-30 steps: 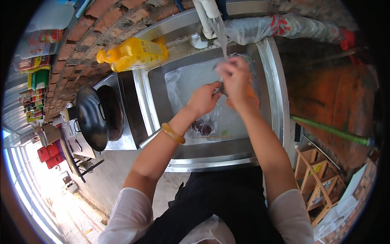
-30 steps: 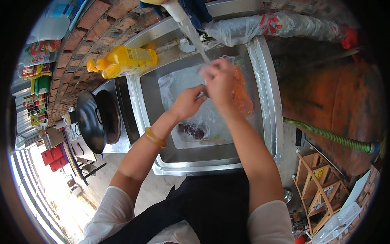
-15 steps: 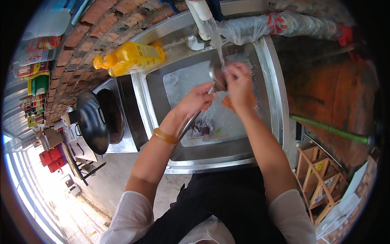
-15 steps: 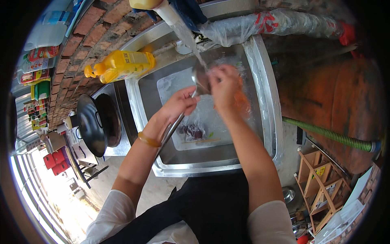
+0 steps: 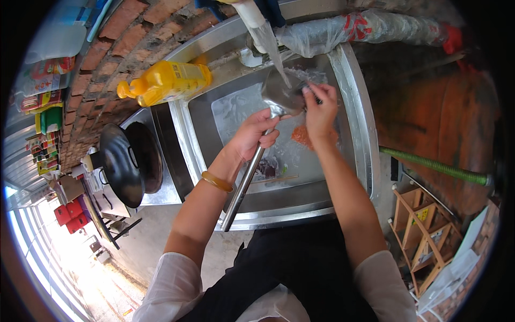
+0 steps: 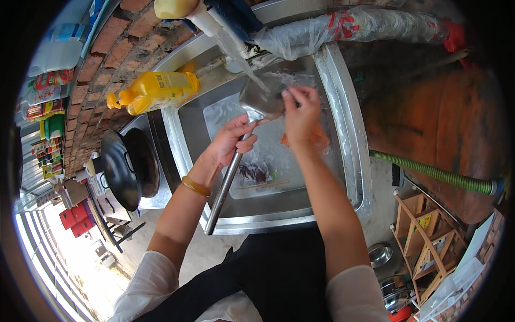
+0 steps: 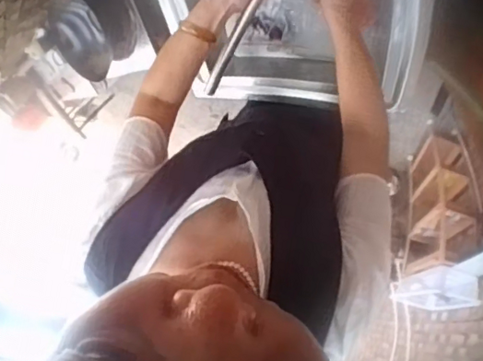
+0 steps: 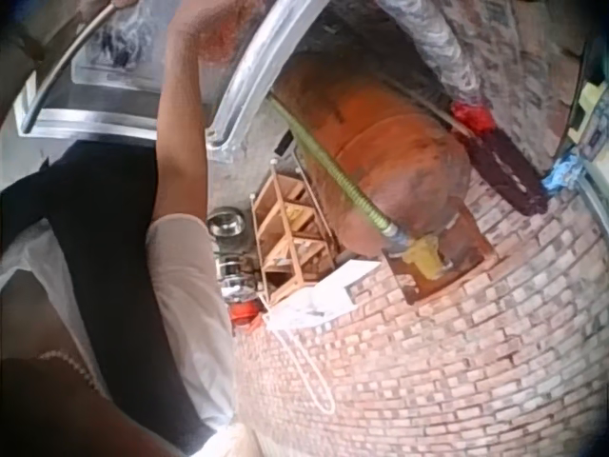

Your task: The person washes a metal spatula in a sink with soapy water using a scouring pad, then places it into a white plastic basket on a nearby table.

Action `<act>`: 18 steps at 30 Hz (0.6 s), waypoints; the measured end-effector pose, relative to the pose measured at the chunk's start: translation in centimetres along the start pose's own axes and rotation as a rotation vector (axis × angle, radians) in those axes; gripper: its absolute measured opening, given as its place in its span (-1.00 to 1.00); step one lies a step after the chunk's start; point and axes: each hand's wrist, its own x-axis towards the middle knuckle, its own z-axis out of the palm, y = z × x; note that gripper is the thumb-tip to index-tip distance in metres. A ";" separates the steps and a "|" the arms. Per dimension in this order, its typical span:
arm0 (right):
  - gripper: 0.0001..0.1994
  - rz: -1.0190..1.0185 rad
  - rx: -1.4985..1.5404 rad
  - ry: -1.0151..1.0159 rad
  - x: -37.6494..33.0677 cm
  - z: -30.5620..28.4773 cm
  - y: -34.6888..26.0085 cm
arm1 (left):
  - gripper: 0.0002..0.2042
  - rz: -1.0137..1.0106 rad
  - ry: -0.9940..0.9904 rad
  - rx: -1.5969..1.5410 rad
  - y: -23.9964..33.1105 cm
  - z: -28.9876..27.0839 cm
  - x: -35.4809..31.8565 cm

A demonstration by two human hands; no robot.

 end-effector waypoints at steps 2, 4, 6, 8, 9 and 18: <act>-0.83 -0.117 -0.055 -0.109 -2.2 -0.2 -3.0 | -0.77 0.031 0.076 -0.137 -0.4 -0.3 0.0; -0.81 0.003 0.045 -0.023 -0.9 0.0 -0.8 | -0.78 0.007 0.048 -0.127 -0.8 -0.1 -0.3; -0.80 0.132 0.121 0.095 -0.5 0.2 -0.1 | -0.77 -0.031 0.050 -0.134 -1.5 0.1 -0.4; -0.82 0.039 0.116 0.003 -2.6 1.5 -3.4 | -0.76 0.054 0.066 -0.269 -1.3 -0.9 -0.2; -0.83 0.002 0.098 -0.037 -3.7 1.5 -4.3 | -0.75 0.078 0.069 -0.343 -1.5 -1.1 -0.3; -0.83 0.061 0.082 -0.070 -4.0 1.7 -4.6 | -0.89 0.042 0.054 -0.422 -1.5 -1.9 -0.1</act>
